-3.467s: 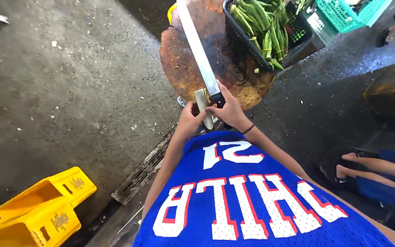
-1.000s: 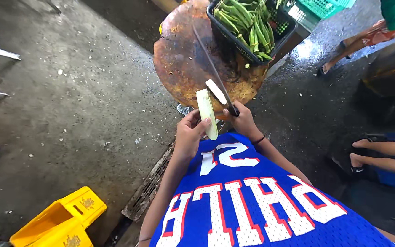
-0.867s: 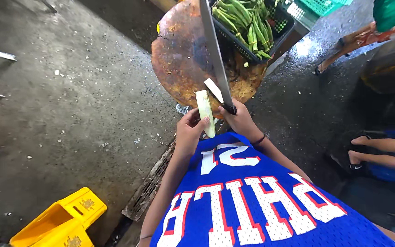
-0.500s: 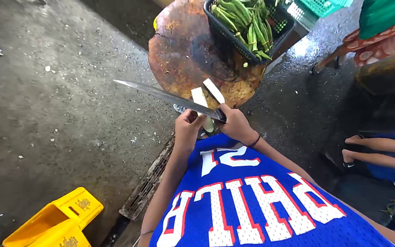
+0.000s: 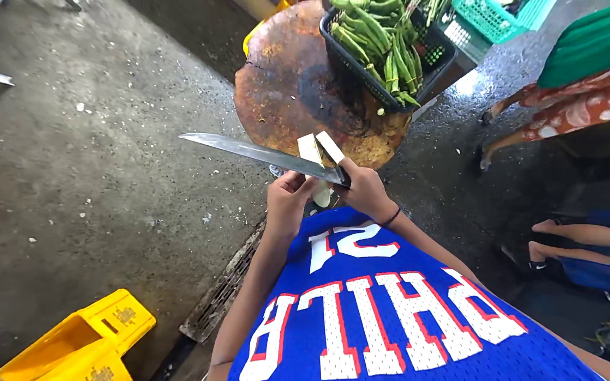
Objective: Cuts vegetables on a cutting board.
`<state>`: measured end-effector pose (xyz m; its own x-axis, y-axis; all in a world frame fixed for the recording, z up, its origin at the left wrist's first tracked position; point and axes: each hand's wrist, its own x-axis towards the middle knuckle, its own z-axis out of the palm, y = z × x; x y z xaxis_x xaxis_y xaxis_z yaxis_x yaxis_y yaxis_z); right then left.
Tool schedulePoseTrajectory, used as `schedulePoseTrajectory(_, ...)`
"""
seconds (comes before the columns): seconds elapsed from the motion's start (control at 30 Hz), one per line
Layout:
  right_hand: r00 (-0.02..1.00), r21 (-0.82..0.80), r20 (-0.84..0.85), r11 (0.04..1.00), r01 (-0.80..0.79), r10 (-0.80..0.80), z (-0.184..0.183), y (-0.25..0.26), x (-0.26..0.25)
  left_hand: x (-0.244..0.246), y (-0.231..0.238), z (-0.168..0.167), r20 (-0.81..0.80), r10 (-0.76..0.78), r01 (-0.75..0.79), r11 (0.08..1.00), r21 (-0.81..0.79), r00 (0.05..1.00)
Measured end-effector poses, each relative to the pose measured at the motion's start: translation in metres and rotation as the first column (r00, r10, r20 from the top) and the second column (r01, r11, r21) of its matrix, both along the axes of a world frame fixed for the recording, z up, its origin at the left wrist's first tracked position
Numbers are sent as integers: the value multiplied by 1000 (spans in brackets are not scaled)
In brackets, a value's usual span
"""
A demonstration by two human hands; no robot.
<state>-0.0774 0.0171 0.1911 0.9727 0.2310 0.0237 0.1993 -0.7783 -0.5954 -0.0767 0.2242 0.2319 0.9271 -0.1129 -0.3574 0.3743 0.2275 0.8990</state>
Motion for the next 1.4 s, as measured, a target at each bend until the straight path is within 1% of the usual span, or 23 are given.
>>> schedulePoseTrajectory(0.07, 1000, 21, 0, 1000, 14, -14, -9, -4, 13, 2, -1, 5, 27, -13, 13, 1000, -22, 1000)
schedulePoseTrajectory(0.1, 999, 36, -31, 999, 32, -31, -18, -7, 25, 3, -1, 8, 37, -20, 21, 999, -33, 999)
schedulePoseTrajectory(0.13, 993, 40, -98, 997, 66, -62, -30, -11, 36, 3, -1, 11, 38, -26, 27, 999, -37, 999)
schedulePoseTrajectory(0.2, 953, -14, -256, 987, 162, -160, -56, -25, 47, 1, -2, 17, 26, -36, 37, 998, -40, 999)
schedulePoseTrajectory(0.27, 908, -36, -351, 972, 230, -228, -71, -43, 50, 2, -3, 22, 37, -33, 35, 998, -58, 999)
schedulePoseTrajectory(0.37, 905, 13, -339, 961, 277, -257, -77, -60, 28, 1, -3, 20, 27, -46, 48, 995, -86, 999)
schedulePoseTrajectory(0.43, 909, 37, -321, 956, 292, -266, -68, -59, 20, 3, -4, 16, 12, -56, 57, 991, -121, 998)
schedulePoseTrajectory(0.53, 943, 84, -263, 968, 234, -205, -54, -43, 18, 8, -3, 7, -11, -58, 56, 989, -140, 998)
schedulePoseTrajectory(0.6, 937, 143, -290, 959, 244, -195, -56, -33, 22, 15, -3, -3, -33, -27, 24, 997, -79, 999)
schedulePoseTrajectory(0.63, 911, 157, -355, 947, 279, -210, -57, -28, 28, 22, -3, -13, -30, -10, 10, 1000, -9, 999)
schedulePoseTrajectory(0.67, 876, 158, -422, 932, 326, -234, -57, -26, 33, 31, -2, -26, -20, -12, 14, 994, 104, 1000)
schedulePoseTrajectory(0.7, 843, 152, -471, 918, 367, -259, -58, -27, 36, 42, -1, -43, 0, -30, 29, 968, 249, 1000)
schedulePoseTrajectory(0.77, 819, 149, -484, 893, 424, -308, -61, -36, 31, 64, 0, -79, 31, -89, 59, 843, 535, 996)
schedulePoseTrajectory(0.83, 815, 150, -469, 878, 454, -341, -66, -52, 18, 87, -2, -109, 6, -138, 95, 716, 692, 990)
schedulePoseTrajectory(0.9, 801, 132, -470, 867, 480, -372, -69, -69, 0, 109, -7, -131, 7, -198, 118, 610, 783, 980)
schedulePoseTrajectory(0.93, 784, 115, -485, 861, 496, -387, -69, -77, -7, 116, -11, -140, 11, -218, 117, 566, 816, 976)
schedulePoseTrajectory(1.0, 738, 71, -526, 843, 533, -423, -66, -87, -21, 124, -15, -152, -34, -239, 151, 492, 858, 970)
schedulePoseTrajectory(1.07, 685, 36, -570, 819, 572, -454, -59, -89, -32, 126, -16, -153, -67, -212, 158, 453, 877, 975)
schedulePoseTrajectory(1.17, 659, 21, -582, 802, 597, -475, -57, -86, -35, 112, -21, -148, 62, -194, 17, 382, 924, 979)
schedulePoseTrajectory(1.2, 657, 24, -586, 800, 600, -475, -56, -84, -34, 106, -26, -143, 102, -211, -21, 356, 934, 972)
schedulePoseTrajectory(1.27, 651, 35, -598, 796, 604, -468, -55, -81, -31, 94, -42, -131, 92, -298, 16, 343, 939, 950)
schedulePoseTrajectory(1.33, 649, 40, -613, 803, 595, -450, -54, -79, -28, 84, -66, -133, 66, -387, 44, 269, 962, 920)
schedulePoseTrajectory(1.4, 660, 49, -613, 813, 581, -434, -54, -80, -25, 82, -90, -141, 20, -417, 60, 178, 982, 909)
